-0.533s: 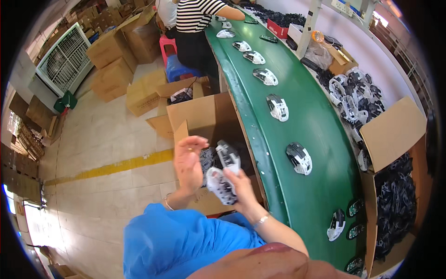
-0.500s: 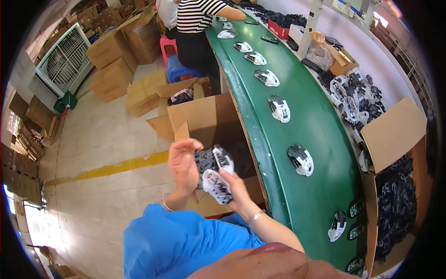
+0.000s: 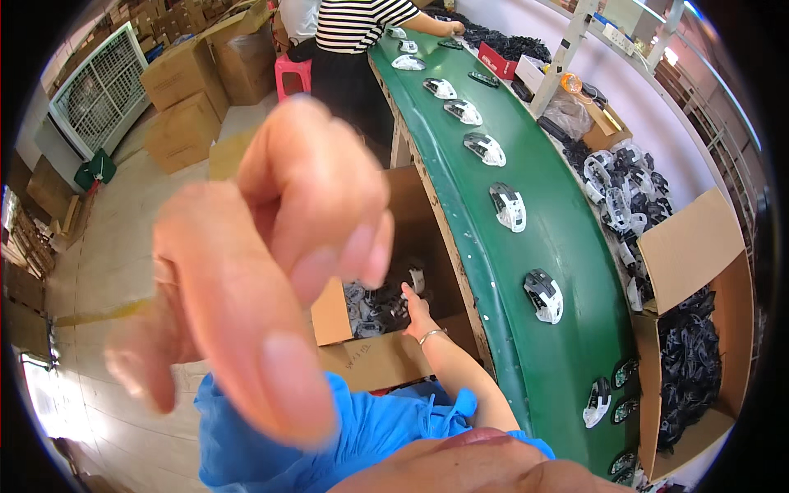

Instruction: The person assembles computer mouse covers by picking up mouse shells from a conveyor belt, retrieving side panels from a box, attaching the panels onto the shells by hand, and placing the assembled pieces back onto the conveyor belt.

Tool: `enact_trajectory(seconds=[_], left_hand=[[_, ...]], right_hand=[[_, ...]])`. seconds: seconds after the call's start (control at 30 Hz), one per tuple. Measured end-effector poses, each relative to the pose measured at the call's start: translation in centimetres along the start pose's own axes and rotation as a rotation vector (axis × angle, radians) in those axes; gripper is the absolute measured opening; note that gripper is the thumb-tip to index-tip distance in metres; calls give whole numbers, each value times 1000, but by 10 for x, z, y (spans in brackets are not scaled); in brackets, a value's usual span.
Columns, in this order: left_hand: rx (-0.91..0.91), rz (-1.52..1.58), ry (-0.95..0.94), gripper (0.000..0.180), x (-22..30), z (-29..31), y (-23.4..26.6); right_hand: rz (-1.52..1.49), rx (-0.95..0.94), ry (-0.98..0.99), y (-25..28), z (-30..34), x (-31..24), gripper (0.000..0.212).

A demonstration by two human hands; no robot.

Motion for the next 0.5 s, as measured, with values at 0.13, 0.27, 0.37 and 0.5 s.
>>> enact_trajectory(seconds=[0.13, 0.27, 0.37, 0.5], left_hand=[[-156, -36, 192, 21, 28, -20, -10], [-218, 127, 218, 25, -1, -20, -7], [27, 16, 688, 28, 0, -42, -46], [29, 196, 669, 34, -14, -53, -120]], right_hand=[[18, -98, 276, -20, -8, 18, 63], [240, -93, 243, -47, 24, 26, 53], [316, -207, 369, -48, 75, 26, 39], [311, -344, 436, -14, 180, 59, 33]])
Point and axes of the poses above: each hand's wrist, its own z-axis away from the middle knuckle, its own y-axis out of the back of the hand, x = y × z, the point moved 3 cm from there along -z, towards the middle knuckle, and after that the axes turned 5 degrees about -x, right-handed, at the moved point
